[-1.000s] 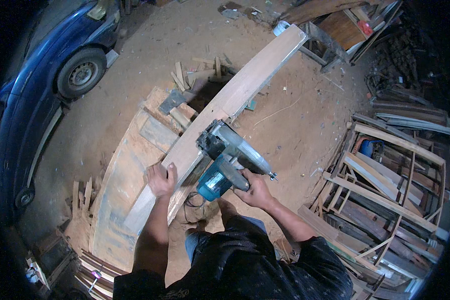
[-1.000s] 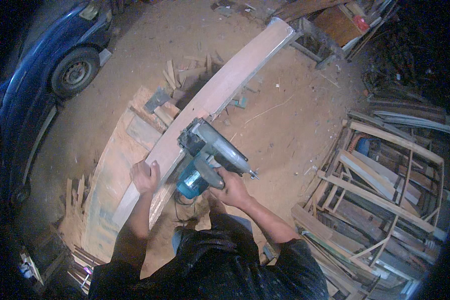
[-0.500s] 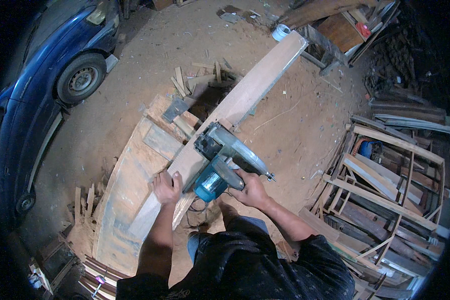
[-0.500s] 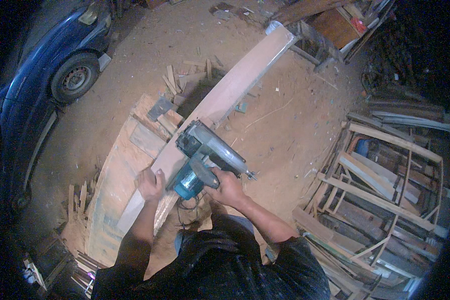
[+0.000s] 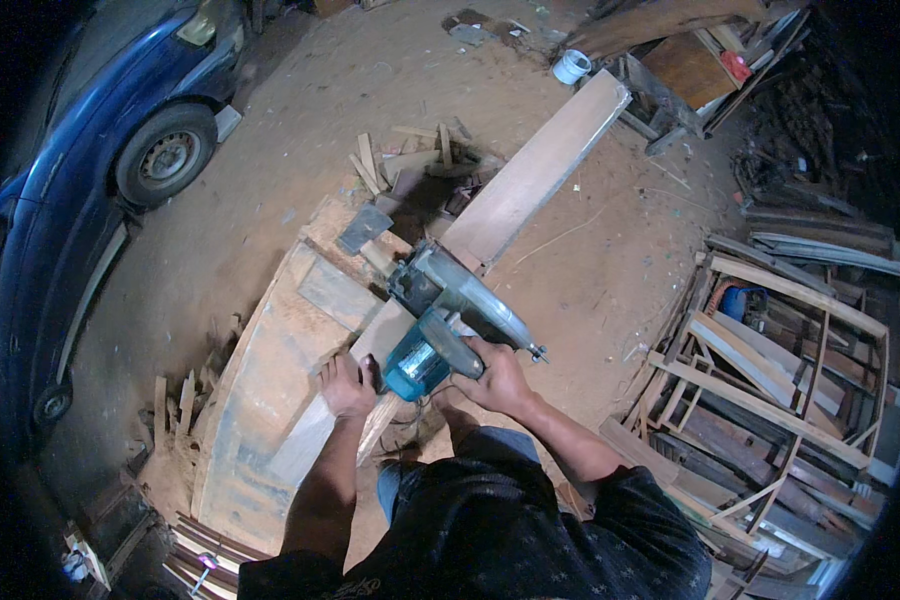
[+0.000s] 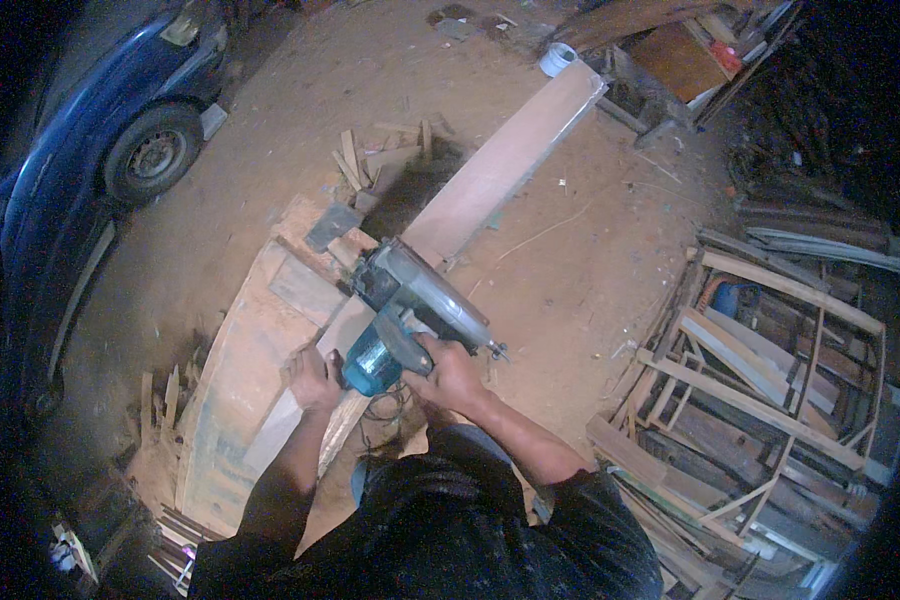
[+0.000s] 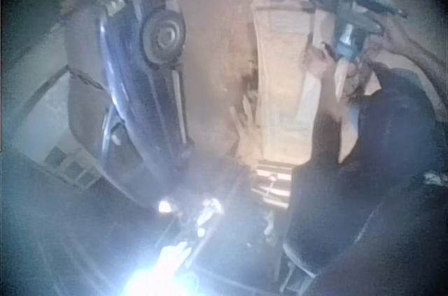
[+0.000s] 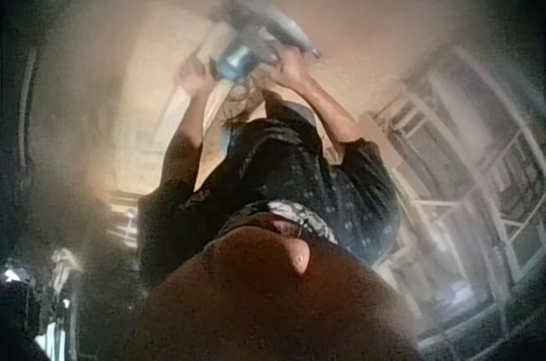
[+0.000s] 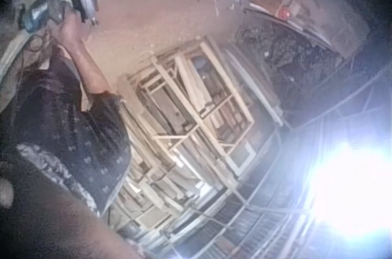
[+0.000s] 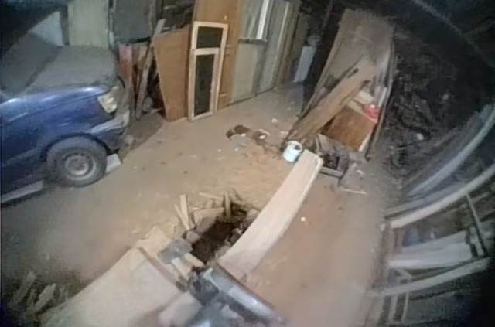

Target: The person measures a long wooden plank with a tape measure and marks it. They then use a circular saw to cut the plank into smaller pieces. The person repeats the measuring and cutting process on the resulting wood pieces.

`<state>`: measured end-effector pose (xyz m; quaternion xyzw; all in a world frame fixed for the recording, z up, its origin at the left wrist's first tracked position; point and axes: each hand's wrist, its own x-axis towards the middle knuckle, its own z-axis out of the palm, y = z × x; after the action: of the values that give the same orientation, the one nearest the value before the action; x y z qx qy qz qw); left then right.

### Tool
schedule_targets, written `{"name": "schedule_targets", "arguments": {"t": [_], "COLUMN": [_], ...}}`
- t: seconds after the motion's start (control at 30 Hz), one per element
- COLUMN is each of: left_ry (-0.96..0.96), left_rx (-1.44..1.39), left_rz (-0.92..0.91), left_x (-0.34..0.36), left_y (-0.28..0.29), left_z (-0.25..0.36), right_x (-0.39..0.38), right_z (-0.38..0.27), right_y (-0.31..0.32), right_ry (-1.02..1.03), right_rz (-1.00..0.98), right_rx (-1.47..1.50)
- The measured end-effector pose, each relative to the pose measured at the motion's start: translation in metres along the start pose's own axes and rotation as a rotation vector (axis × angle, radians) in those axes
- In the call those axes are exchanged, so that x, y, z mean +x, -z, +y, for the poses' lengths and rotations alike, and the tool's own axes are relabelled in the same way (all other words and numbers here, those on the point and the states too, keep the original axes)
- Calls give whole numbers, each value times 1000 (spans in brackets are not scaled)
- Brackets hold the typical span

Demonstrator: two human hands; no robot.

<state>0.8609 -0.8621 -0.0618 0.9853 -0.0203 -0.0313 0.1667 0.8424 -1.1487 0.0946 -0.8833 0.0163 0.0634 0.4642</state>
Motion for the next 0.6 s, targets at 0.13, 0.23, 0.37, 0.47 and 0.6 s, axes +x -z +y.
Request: {"name": "schedule_targets", "arguments": {"t": [0.13, 0.23, 0.37, 0.47, 0.6], "left_ry": [25, 50, -22, 35, 15], "left_rx": [-53, -99, -216, -121, -89], "left_rz": [-31, -109, -13, -48, -34], "left_x": [0, 4, 3, 2, -3], "left_y": [-3, 4, 0, 2, -8], "left_z": [-1, 2, -1, 2, -7], "right_x": [14, 23, 35, 46, 54], "right_z": [-9, -8, -22, -39, -38], "right_y": [-3, -7, -5, 2, -2], "right_ry": [-1, 26, -60, -112, -97], "right_rz": [-1, -7, -50, -92, -96], "right_rx": [20, 18, 39, 65, 66]}}
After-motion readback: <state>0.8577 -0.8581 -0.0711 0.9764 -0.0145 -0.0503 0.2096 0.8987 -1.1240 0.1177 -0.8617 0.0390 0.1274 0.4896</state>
